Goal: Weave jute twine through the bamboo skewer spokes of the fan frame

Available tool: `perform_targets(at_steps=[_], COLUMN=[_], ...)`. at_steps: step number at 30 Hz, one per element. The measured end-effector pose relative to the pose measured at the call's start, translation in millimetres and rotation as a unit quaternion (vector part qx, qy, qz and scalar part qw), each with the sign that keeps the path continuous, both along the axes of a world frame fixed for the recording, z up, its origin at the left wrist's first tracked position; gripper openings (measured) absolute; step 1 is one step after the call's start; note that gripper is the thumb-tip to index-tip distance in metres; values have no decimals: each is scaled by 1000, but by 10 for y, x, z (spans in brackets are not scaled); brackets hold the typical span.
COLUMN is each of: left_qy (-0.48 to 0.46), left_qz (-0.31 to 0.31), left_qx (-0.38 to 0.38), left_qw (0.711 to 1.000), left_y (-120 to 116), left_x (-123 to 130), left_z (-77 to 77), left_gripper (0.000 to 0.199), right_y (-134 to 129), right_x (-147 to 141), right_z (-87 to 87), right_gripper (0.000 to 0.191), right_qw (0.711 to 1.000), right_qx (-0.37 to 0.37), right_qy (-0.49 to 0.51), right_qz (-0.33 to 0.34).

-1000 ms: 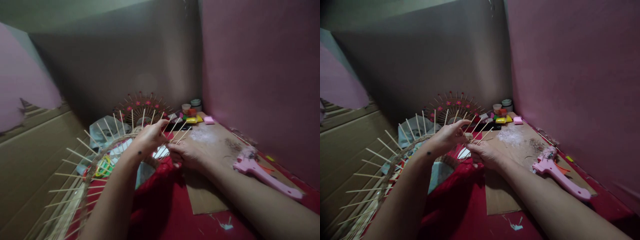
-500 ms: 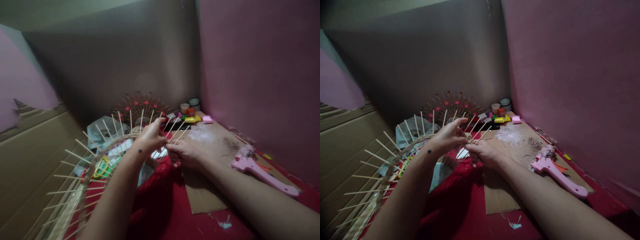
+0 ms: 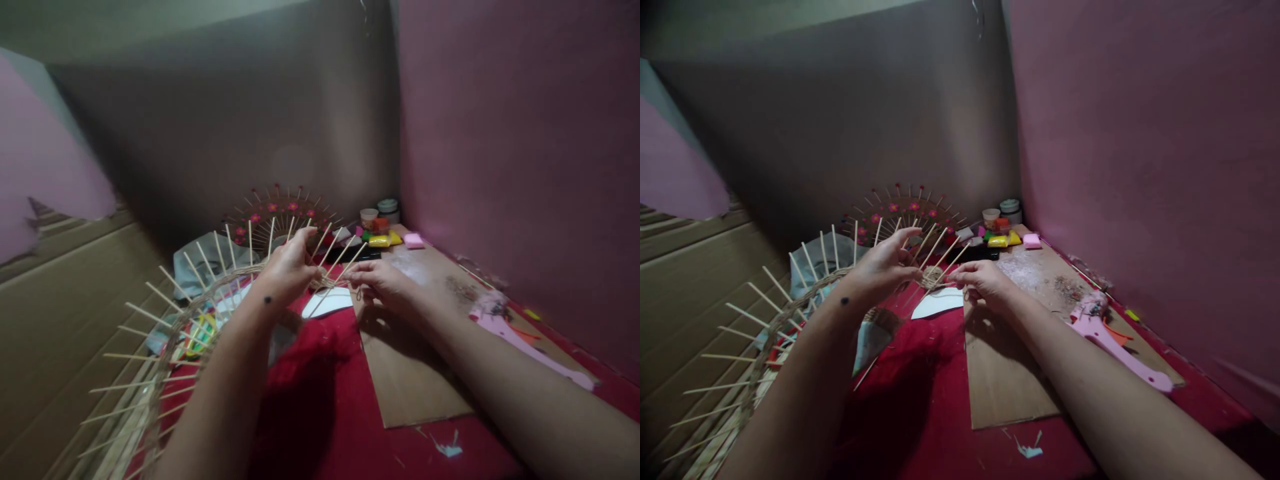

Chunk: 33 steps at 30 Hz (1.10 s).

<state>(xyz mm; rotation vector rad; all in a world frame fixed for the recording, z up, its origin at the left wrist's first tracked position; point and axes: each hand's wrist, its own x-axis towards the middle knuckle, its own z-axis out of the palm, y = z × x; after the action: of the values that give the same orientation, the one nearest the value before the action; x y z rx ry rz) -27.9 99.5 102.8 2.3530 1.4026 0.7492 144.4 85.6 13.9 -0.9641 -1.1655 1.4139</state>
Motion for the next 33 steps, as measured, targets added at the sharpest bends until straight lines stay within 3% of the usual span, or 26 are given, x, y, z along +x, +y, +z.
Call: perform_targets(at_steps=[9, 18, 23, 33], left_qy=[18, 32, 64, 90], left_qz=[-2, 6, 7, 7], left_qx=[-3, 1, 2, 30], left_qw=[1000, 999, 998, 995], left_y=[-10, 11, 27, 29], left_x=[3, -2, 7, 25], left_z=[5, 26, -5, -42], left_gripper=[70, 75, 73, 73], right_y=[69, 173, 175, 59], right_x=[178, 273, 281, 213], right_z=[42, 55, 45, 135], right_gripper=[15, 10, 13, 16], right_qw=[988, 935, 919, 925], right_qx=[59, 143, 181, 207], right_qy=[-105, -225, -201, -115], right_qz=[-94, -233, -287, -296])
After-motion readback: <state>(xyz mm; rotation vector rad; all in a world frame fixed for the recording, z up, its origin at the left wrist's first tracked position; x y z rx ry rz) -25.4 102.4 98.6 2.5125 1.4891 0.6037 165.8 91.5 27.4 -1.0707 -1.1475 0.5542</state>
